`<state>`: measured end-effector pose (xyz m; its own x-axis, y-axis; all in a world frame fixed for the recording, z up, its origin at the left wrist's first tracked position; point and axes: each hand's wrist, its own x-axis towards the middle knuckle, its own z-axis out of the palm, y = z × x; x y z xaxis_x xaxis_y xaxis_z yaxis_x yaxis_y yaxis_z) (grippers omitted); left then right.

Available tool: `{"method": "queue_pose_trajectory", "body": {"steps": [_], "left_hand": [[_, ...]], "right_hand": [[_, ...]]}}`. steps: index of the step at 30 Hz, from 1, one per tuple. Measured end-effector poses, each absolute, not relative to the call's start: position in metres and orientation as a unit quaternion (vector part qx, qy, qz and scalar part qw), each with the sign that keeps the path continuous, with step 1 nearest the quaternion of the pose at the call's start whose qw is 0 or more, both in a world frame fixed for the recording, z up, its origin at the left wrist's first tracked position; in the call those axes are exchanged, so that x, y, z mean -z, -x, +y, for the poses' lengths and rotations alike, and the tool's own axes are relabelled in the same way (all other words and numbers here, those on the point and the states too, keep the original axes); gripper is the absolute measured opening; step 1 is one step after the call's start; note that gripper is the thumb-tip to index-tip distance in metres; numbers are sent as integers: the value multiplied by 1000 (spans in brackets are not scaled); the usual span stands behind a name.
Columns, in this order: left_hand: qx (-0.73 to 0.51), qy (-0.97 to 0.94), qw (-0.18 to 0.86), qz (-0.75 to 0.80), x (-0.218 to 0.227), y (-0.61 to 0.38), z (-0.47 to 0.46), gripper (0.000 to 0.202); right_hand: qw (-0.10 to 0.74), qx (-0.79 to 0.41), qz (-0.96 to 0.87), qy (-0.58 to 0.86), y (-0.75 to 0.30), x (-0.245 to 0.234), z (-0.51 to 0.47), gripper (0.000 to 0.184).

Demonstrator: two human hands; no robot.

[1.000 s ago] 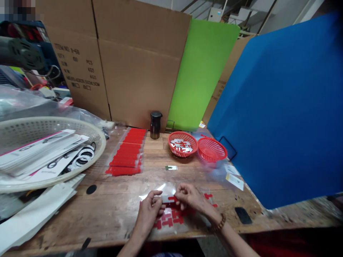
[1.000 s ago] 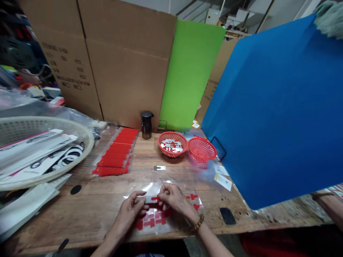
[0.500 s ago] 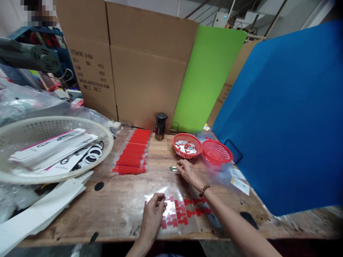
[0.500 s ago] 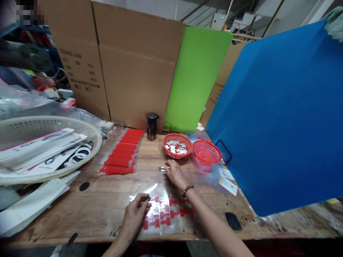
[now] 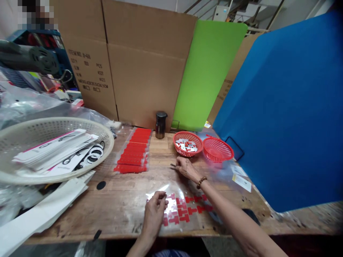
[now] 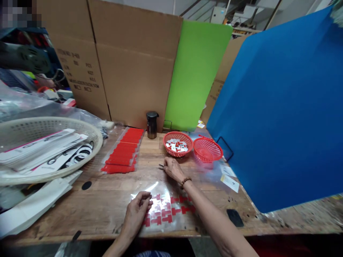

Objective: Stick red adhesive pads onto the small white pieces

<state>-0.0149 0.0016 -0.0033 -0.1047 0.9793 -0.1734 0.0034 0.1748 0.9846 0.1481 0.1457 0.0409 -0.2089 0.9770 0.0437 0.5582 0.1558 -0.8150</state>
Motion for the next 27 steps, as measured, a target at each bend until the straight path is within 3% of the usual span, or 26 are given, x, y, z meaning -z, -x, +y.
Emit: {"method": "queue_pose_trajectory", "body": {"steps": [4,8,13,18,23,27], "left_hand": [[-485,-383,557,554,1,16,7,33],[-481,-325,611,538,-23,12,11,45],[-481,-319,649,495,-50,6,7,32],[-449,-312,677,493,-54,9,-1,26],[-397,-305,729,468,-59,9,-8,27],[-367,-277,770,443,-62,5,-11,26]], "right_hand": [[349,-456,-626,528,-142,-50,116,14],[371,-573,-547,484,-132,-51,70,27],[440,-713,-376,395,-124,-46,28,32],[456,-692,-404,389,-133,-36,16,25],[462,-698,-406,366,-150,-33,11,40],[450,-721,-403,340,-154,-34,6,29]]}}
